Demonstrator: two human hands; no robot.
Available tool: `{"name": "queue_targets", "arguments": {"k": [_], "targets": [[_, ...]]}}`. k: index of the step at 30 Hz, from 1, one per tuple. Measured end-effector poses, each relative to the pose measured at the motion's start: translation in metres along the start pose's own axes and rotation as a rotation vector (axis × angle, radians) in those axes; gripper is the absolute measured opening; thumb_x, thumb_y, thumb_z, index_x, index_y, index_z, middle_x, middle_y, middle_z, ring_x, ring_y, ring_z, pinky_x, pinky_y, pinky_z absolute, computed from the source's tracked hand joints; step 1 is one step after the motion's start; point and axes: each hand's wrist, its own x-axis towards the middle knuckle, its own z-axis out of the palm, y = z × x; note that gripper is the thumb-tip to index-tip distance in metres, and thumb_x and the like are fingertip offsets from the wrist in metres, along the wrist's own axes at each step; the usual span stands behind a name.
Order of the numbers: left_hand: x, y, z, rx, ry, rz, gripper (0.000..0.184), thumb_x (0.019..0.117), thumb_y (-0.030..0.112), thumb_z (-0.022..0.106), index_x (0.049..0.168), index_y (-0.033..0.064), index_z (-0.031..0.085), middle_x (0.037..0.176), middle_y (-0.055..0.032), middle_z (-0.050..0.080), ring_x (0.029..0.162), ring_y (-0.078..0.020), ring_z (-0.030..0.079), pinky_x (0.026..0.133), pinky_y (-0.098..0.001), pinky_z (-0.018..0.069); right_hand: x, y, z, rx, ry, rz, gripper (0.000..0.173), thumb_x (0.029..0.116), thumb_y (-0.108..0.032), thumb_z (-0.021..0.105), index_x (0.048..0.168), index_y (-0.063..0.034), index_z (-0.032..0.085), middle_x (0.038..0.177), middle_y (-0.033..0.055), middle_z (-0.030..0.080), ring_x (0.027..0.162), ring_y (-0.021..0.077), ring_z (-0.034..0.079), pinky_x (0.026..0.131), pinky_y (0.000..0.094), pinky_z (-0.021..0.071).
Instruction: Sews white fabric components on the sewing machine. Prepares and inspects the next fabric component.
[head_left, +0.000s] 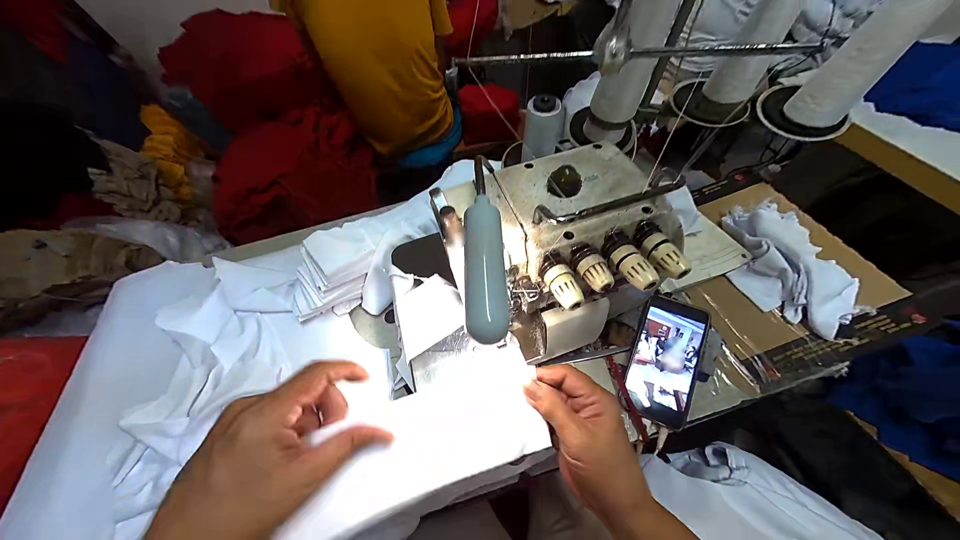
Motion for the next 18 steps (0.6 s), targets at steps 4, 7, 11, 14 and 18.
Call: {"name": "queue_targets", "arguments": {"k": [4, 7, 11, 14, 18], "targets": [[-0.002, 0.032, 0.069, 0.131, 0.212, 0.278, 0.034, 0.1035, 0.039, 0.059, 0.120, 0.0098, 0.068, 0.119, -0.0108, 0.068, 0.118, -0.0174, 0.063, 0.104, -0.0326, 0.0499, 0.011, 0.006, 0.013, 0.047, 0.068, 0.105, 0.012, 0.0990, 0.005, 0.055, 0.106, -0.0010, 0.048, 0.075, 0.0084, 0.071, 0.059, 0.0167, 0.072, 0.051, 0.0304, 0.0615], [-0.012, 0.032, 0.119, 0.112, 0.142, 0.355, 0.046, 0.1074, 0.046, 0.047, 0.129, 0.0116, 0.070, 0.127, -0.0084, 0.072, 0.124, -0.0182, 0.064, 0.113, -0.0381, 0.0423, 0.015, 0.005, 0.013, -0.007, 0.086, 0.119, 0.017, 0.0968, 0.004, 0.060, 0.104, -0.0029, 0.047, 0.067, 0.0058, 0.068, 0.053, 0.0128, 0.068, 0.046, 0.0254, 0.0569], [-0.007, 0.029, 0.121, 0.176, 0.139, 0.311, 0.054, 0.1063, 0.054, 0.044, 0.128, 0.0133, 0.072, 0.123, -0.0065, 0.074, 0.119, -0.0195, 0.067, 0.112, -0.0409, 0.0445, 0.024, -0.007, 0.014, -0.180, 0.103, 0.173, 0.014, 0.0989, 0.000, 0.061, 0.100, -0.0042, 0.048, 0.057, 0.0039, 0.062, 0.041, 0.0102, 0.061, 0.036, 0.0229, 0.0506], [0.004, 0.027, 0.119, 0.222, 0.146, 0.321, 0.053, 0.1055, 0.055, 0.044, 0.124, 0.0153, 0.074, 0.119, -0.0050, 0.076, 0.114, -0.0193, 0.069, 0.104, -0.0397, 0.0495, 0.028, -0.002, 0.008, -0.365, 0.067, 0.019, 0.009, 0.0987, -0.005, 0.061, 0.099, -0.0083, 0.053, 0.053, -0.0021, 0.057, 0.039, 0.0041, 0.055, 0.037, 0.0187, 0.0463], [0.004, 0.024, 0.120, 0.206, 0.138, 0.328, 0.055, 0.1040, 0.057, 0.046, 0.124, 0.0149, 0.074, 0.121, -0.0046, 0.075, 0.116, -0.0176, 0.069, 0.107, -0.0380, 0.0474, 0.020, 0.029, -0.013, -0.601, -0.048, -0.609, 0.016, 0.0991, -0.016, 0.063, 0.104, -0.0015, 0.069, 0.068, -0.0013, 0.062, 0.057, 0.0003, 0.057, 0.053, 0.0155, 0.0503]]}}
